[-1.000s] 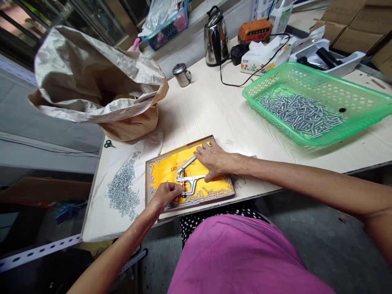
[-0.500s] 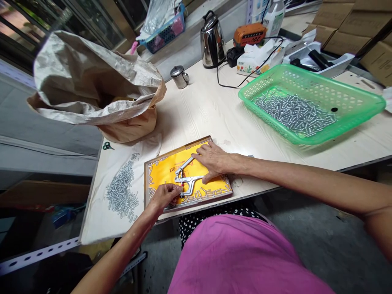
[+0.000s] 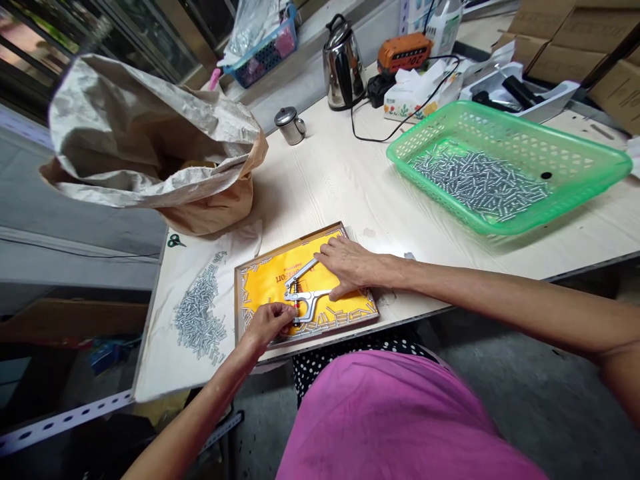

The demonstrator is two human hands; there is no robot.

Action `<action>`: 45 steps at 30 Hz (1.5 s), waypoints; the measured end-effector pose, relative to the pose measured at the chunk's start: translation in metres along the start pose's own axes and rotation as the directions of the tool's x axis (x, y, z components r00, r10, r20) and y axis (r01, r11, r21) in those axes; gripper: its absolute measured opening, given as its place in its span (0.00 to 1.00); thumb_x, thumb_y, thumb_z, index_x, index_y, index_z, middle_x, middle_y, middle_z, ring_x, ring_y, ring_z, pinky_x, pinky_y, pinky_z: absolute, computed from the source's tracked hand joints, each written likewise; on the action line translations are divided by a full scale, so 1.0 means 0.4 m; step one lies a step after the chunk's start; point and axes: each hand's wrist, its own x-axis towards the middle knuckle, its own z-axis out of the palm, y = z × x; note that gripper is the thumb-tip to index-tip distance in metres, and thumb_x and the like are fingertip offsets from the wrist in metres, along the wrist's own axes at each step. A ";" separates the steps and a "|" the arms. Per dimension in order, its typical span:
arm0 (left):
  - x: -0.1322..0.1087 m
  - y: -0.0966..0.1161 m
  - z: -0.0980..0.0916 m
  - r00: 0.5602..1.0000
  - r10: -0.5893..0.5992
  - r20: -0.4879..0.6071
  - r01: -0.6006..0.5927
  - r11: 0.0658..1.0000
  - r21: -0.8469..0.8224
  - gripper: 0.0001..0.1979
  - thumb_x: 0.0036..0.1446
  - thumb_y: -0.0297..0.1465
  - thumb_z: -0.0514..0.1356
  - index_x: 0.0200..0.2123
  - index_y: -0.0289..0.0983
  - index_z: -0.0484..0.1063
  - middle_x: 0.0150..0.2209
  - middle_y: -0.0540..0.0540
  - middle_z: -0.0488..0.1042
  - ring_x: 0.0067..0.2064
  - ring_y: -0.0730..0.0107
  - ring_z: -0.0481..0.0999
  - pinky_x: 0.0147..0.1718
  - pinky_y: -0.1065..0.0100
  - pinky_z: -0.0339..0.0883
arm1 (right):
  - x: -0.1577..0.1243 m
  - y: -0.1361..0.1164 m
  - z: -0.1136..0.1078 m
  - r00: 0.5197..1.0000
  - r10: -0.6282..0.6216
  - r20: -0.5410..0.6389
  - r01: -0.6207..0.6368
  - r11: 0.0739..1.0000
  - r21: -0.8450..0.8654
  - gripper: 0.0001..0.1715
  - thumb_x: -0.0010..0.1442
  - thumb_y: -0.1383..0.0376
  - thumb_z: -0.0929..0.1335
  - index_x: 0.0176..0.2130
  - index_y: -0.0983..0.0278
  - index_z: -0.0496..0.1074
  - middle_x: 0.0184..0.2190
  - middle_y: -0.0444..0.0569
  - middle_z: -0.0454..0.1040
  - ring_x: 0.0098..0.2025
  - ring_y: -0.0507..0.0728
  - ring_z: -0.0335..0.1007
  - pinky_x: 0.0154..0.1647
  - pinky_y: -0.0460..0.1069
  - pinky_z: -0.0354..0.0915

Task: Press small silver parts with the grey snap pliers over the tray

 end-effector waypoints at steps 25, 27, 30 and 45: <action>-0.028 -0.007 0.003 0.997 0.050 -0.060 -0.038 0.980 0.197 0.16 0.56 0.40 0.59 0.24 0.35 0.73 0.18 0.49 0.70 0.22 0.71 0.70 0.25 0.70 0.62 | -0.033 -0.065 -0.005 0.999 0.031 0.024 -0.029 0.995 -0.093 0.40 0.56 0.50 0.70 0.58 0.72 0.63 0.44 0.58 0.73 0.46 0.65 0.64 0.52 0.62 0.56; -0.042 0.001 0.010 0.972 0.196 -0.129 -0.141 0.927 0.347 0.14 0.59 0.38 0.59 0.26 0.35 0.74 0.24 0.46 0.73 0.28 0.67 0.73 0.31 0.67 0.66 | -0.040 -0.069 -0.002 1.000 0.013 0.022 -0.012 0.998 -0.054 0.37 0.58 0.54 0.70 0.59 0.72 0.61 0.45 0.58 0.72 0.46 0.64 0.63 0.50 0.59 0.58; -0.048 0.027 0.031 0.830 0.537 -0.150 -0.371 0.732 0.571 0.12 0.59 0.36 0.62 0.43 0.36 0.75 0.43 0.40 0.74 0.45 0.58 0.74 0.46 0.58 0.70 | -0.043 -0.077 -0.001 1.000 -0.009 -0.015 0.009 1.000 0.002 0.36 0.60 0.59 0.69 0.62 0.70 0.58 0.46 0.58 0.71 0.46 0.63 0.62 0.45 0.57 0.59; 0.059 0.145 0.044 0.754 0.651 0.092 -0.451 0.410 0.793 0.12 0.63 0.34 0.58 0.48 0.37 0.70 0.43 0.40 0.76 0.46 0.58 0.72 0.46 0.60 0.67 | 0.024 -0.078 0.006 0.999 -0.018 -0.051 0.005 0.971 -0.240 0.17 0.67 0.74 0.55 0.45 0.66 0.69 0.37 0.54 0.73 0.40 0.59 0.64 0.42 0.54 0.58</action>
